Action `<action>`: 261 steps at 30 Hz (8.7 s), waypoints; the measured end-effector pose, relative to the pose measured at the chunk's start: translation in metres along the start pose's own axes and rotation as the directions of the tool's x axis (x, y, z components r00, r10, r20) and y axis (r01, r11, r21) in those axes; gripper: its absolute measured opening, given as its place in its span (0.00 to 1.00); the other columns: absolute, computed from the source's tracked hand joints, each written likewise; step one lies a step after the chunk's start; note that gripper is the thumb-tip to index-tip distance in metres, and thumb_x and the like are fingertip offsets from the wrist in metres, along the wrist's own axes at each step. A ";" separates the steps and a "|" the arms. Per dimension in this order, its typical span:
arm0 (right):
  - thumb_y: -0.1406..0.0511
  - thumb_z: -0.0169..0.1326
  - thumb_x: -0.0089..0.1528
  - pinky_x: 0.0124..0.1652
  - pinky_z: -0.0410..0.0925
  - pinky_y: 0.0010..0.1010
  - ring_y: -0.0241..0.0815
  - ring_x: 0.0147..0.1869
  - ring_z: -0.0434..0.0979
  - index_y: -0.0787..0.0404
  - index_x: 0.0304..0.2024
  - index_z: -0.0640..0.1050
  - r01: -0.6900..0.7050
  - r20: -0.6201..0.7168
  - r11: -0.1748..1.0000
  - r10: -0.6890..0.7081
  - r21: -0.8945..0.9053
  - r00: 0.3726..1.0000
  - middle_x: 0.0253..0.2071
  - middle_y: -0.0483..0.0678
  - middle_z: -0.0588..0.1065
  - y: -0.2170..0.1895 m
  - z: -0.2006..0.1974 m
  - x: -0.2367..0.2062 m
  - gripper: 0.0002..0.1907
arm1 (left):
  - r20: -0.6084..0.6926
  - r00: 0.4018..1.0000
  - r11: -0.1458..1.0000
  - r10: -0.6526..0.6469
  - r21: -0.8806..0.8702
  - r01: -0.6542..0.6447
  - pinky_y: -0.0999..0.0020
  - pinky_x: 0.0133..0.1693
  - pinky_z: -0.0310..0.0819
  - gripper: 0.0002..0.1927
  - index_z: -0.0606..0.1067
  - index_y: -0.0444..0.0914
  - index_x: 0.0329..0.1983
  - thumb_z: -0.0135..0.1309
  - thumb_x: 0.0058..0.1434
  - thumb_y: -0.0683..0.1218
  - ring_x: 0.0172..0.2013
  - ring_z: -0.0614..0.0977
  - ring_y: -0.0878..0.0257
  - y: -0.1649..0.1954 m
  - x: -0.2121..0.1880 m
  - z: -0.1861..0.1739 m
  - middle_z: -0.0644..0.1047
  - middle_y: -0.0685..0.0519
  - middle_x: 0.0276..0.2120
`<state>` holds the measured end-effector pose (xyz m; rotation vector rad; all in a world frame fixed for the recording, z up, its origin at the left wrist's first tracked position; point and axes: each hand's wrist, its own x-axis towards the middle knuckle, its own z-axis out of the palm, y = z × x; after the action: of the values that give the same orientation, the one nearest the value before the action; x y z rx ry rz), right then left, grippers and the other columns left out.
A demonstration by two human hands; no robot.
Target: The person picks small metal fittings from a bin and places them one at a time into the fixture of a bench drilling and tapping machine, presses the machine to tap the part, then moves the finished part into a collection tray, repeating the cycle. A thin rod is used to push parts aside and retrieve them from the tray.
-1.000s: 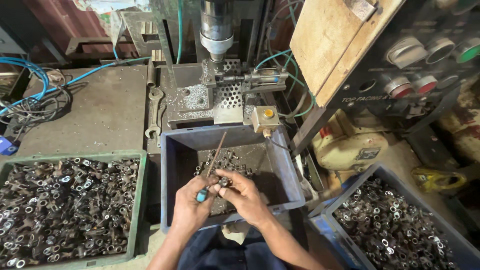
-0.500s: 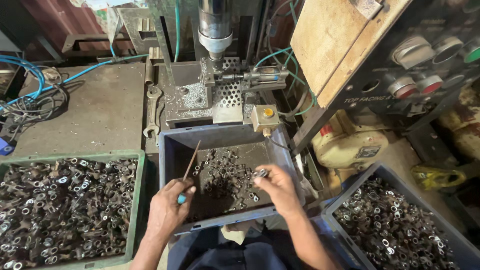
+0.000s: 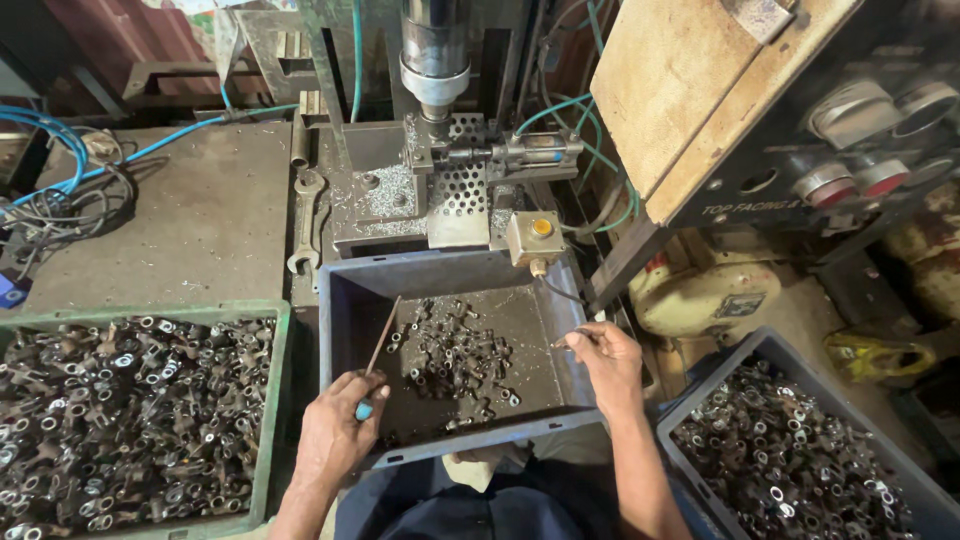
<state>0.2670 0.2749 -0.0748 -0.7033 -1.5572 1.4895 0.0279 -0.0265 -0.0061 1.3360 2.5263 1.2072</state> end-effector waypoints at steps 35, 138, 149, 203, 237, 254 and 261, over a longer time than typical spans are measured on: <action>0.73 0.57 0.63 0.39 0.72 0.27 0.37 0.37 0.80 0.66 0.46 0.77 -0.033 -0.043 0.987 0.040 0.156 0.998 0.40 0.50 0.81 -0.005 0.002 0.006 0.09 | 0.016 0.959 0.947 -0.284 -0.150 0.283 0.64 0.42 0.81 0.19 0.76 0.41 0.53 0.61 0.59 0.50 0.40 0.88 0.56 0.007 -0.004 -0.004 0.84 0.46 0.38; 0.58 0.59 0.61 0.60 0.66 0.45 0.58 0.65 0.71 0.59 0.55 0.77 0.280 0.142 0.476 -0.305 -0.834 0.942 0.61 0.55 0.75 -0.094 0.095 0.096 0.21 | -0.098 0.912 0.570 -0.397 0.753 0.329 0.57 0.60 0.72 0.15 0.82 0.56 0.48 0.58 0.59 0.58 0.42 0.87 0.57 -0.195 -0.061 -0.110 0.84 0.56 0.44; 0.53 0.60 0.62 0.69 0.55 0.51 0.65 0.77 0.55 0.59 0.63 0.74 0.362 0.206 0.552 -0.325 -0.751 0.923 0.72 0.64 0.60 -0.085 0.079 0.069 0.31 | -0.158 0.895 0.517 -0.417 0.769 0.376 0.53 0.66 0.65 0.21 0.81 0.57 0.53 0.58 0.55 0.59 0.41 0.88 0.58 -0.220 -0.074 -0.122 0.84 0.56 0.45; 0.63 0.53 0.68 0.45 0.74 0.29 0.42 0.50 0.83 0.65 0.60 0.75 -0.388 0.663 0.921 0.279 0.019 0.694 0.50 0.52 0.81 -0.056 0.145 -0.063 0.20 | -0.268 0.937 0.836 0.223 0.547 -0.043 0.69 0.32 0.71 0.09 0.77 0.43 0.28 0.61 0.62 0.48 0.22 0.75 0.67 -0.026 -0.024 -0.057 0.77 0.56 0.23; 0.73 0.54 0.63 0.43 0.72 0.32 0.41 0.44 0.79 0.65 0.52 0.78 -0.169 0.066 0.902 0.156 0.397 0.986 0.43 0.50 0.79 -0.044 0.001 0.000 0.13 | 0.061 0.997 0.991 0.036 0.124 -0.044 0.57 0.42 0.77 0.11 0.80 0.43 0.42 0.59 0.55 0.44 0.39 0.82 0.50 -0.008 -0.007 0.002 0.81 0.53 0.37; 0.70 0.57 0.64 0.37 0.71 0.30 0.41 0.37 0.79 0.65 0.44 0.78 -0.088 -0.082 0.967 0.110 0.239 0.991 0.42 0.53 0.81 -0.023 -0.013 0.001 0.06 | -0.041 0.999 1.000 -0.007 -0.019 0.006 0.59 0.42 0.81 0.16 0.79 0.41 0.50 0.59 0.58 0.44 0.41 0.86 0.50 -0.005 -0.005 0.000 0.83 0.47 0.40; 0.69 0.54 0.66 0.39 0.72 0.35 0.44 0.40 0.79 0.61 0.43 0.78 -0.427 0.201 0.666 0.391 0.612 0.898 0.41 0.52 0.78 -0.004 0.049 -0.023 0.04 | -0.093 0.989 0.991 -0.113 -0.086 0.105 0.60 0.45 0.80 0.19 0.78 0.39 0.52 0.64 0.58 0.49 0.42 0.87 0.52 0.009 0.057 -0.019 0.84 0.44 0.42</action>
<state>0.2371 0.2299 -0.0717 -0.6147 -0.8154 2.2412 -0.0081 0.0054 0.0302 1.1323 2.5464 1.3685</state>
